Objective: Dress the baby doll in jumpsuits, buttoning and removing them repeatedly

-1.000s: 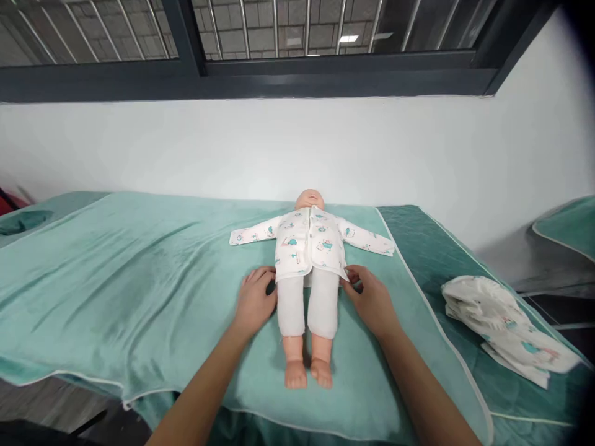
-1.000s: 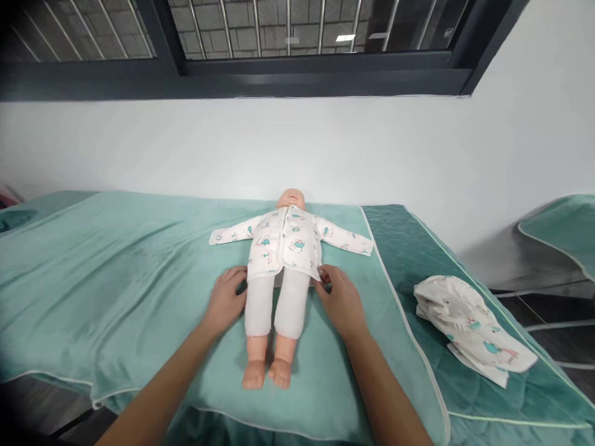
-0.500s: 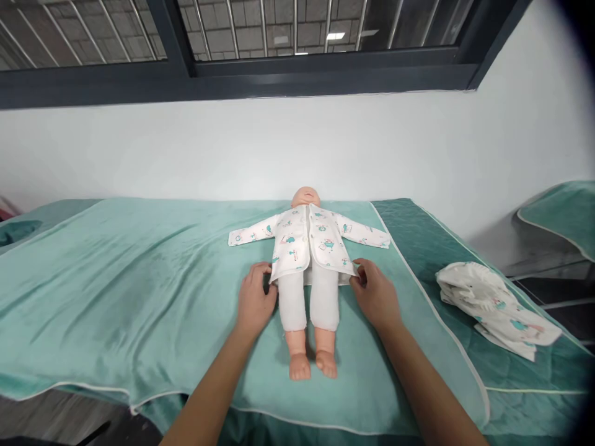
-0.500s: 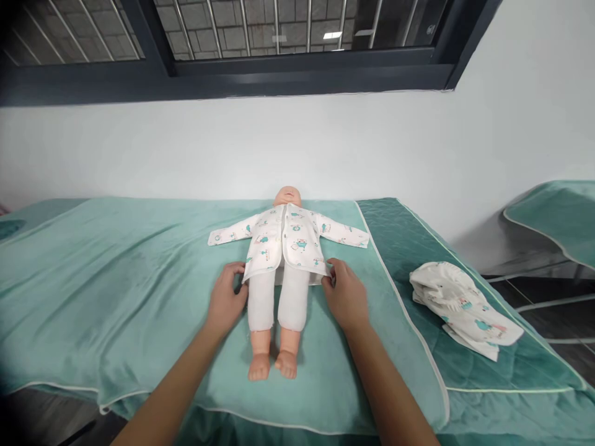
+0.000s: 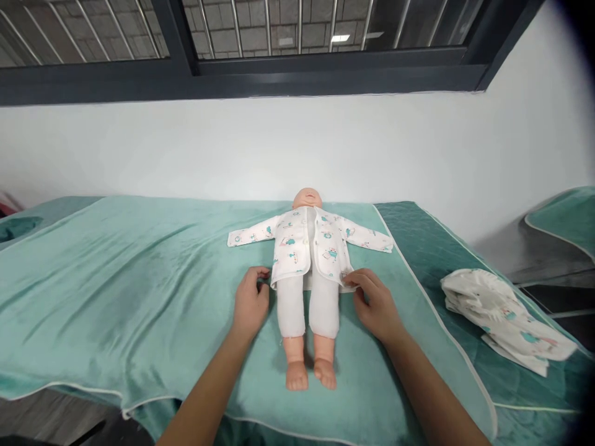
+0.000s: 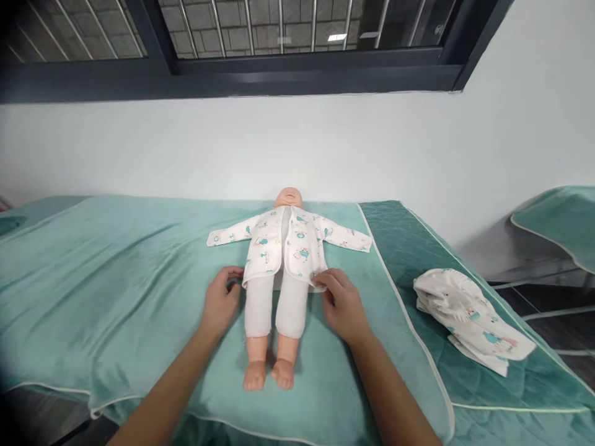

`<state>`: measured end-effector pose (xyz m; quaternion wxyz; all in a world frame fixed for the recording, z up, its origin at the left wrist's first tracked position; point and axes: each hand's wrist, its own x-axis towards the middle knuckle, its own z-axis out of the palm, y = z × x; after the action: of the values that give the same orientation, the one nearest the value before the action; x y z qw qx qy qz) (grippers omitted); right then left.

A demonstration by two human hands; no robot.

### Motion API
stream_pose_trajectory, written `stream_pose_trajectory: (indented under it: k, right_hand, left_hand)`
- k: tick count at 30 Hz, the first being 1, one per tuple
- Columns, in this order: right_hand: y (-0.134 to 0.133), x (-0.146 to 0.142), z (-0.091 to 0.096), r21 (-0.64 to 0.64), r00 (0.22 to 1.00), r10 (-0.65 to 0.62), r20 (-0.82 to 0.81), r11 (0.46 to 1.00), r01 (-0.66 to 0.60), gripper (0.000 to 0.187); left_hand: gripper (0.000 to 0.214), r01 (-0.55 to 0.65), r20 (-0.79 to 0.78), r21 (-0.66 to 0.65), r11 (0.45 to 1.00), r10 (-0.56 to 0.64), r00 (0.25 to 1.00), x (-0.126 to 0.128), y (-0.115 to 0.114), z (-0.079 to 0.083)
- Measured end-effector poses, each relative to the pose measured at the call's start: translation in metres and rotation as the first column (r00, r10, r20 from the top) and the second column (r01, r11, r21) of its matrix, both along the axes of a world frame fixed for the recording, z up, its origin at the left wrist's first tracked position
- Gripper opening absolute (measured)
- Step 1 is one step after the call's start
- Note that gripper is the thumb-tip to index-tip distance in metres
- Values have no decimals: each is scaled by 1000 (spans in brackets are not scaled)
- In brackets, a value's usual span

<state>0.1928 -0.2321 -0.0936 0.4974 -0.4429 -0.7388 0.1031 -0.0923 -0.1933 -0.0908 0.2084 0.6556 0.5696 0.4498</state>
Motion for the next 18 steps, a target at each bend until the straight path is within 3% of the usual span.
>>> stream_pose_trajectory:
  k: [3,5,7,10,12,13,15,18]
  right_hand:
    - [1,3,1,-81,987,21,-162,996,-35,34]
    - [5,6,1,-164,923,-13,-384,985,-54,30]
    - [13,10,0,-268,779,-97,-619,959,-93,28]
    - [34,16,2,-398,490,-241,-838,884,-246,28]
    - [52,19,5,-417,352,-285,-892,819,-393,25]
    - [62,20,7,-414,320,-289,-902,789,-453,24]
    - [82,18,10,-403,318,-266,-910,746,-531,25]
    - [107,11,11,-375,362,-186,-913,731,-570,28]
  left_hand:
    - [29,-10,1,0,1000,10,1000,1,0,1]
    - [25,-17,3,0,1000,17,1000,2,1,2]
    - [20,-30,38,-14,999,30,999,3,4,2]
    - [20,-12,220,-55,998,24,975,6,17,6]
    - [25,39,429,-102,994,9,903,11,30,10]
    - [29,82,534,-133,988,1,846,14,37,13]
    - [35,207,704,-191,959,-13,710,22,51,19]
    - [38,411,856,-260,874,12,516,33,72,27]
